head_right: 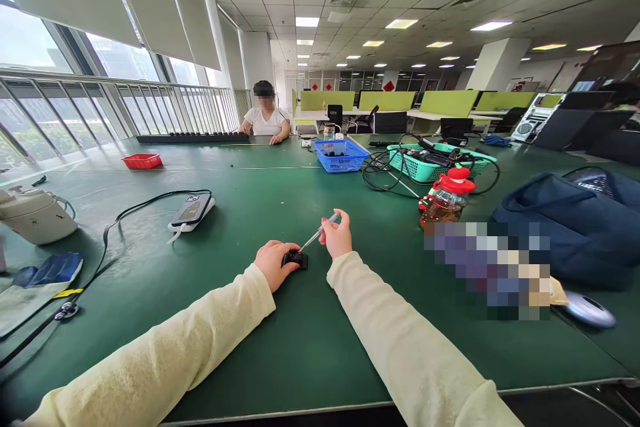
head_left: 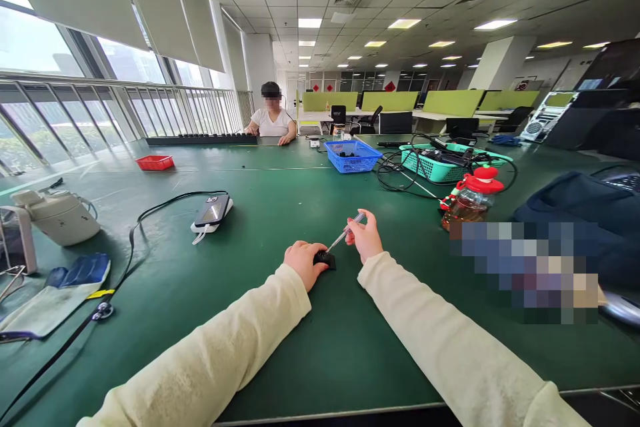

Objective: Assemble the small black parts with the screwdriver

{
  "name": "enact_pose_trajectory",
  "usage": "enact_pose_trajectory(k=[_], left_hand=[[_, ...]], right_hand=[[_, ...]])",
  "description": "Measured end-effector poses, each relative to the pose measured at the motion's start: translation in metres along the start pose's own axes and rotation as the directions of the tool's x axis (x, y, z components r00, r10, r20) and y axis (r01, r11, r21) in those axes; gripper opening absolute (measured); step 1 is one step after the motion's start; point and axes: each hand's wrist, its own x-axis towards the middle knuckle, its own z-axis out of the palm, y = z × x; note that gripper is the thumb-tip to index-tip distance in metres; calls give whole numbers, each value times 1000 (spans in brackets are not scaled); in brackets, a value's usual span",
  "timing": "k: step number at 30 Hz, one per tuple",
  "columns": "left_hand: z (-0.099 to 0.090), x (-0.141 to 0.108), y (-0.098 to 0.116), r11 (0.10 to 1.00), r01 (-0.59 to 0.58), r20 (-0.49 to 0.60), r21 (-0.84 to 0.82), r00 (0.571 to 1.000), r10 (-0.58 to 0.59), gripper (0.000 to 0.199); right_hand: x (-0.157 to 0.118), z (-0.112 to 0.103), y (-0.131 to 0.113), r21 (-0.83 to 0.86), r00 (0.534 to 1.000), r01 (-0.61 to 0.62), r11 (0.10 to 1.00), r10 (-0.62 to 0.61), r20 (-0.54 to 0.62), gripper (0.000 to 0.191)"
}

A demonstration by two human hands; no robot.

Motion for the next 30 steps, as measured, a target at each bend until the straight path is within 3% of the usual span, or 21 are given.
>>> enact_pose_trajectory(k=[6, 11, 15, 18, 23, 30], left_hand=[[2, -1, -2, 1000, 1, -15, -2, 1000, -1, 36], [2, -1, -3, 1000, -13, -33, -8, 999, 12, 38], [2, -1, -3, 1000, -20, -36, -8, 999, 19, 38], [2, 0, -3, 1000, -17, -34, 2, 999, 17, 37], [1, -1, -2, 1000, -24, -48, 7, 999, 24, 33], [0, -2, -2, 1000, -24, -38, -3, 999, 24, 34]], right_hand=[[-16, 5, -15, -33, 968, 250, 968, -249, 36, 51], [-36, 8, -20, -97, 864, 492, 865, -472, 175, 47], [-40, 10, -19, -132, 813, 571, 810, -536, 229, 43], [-34, 10, -19, -107, 854, 506, 856, -481, 198, 45], [-17, 5, -14, 14, 957, 273, 962, -273, 94, 54], [2, -1, 3, 99, 999, 1, 995, -5, 33, 63]])
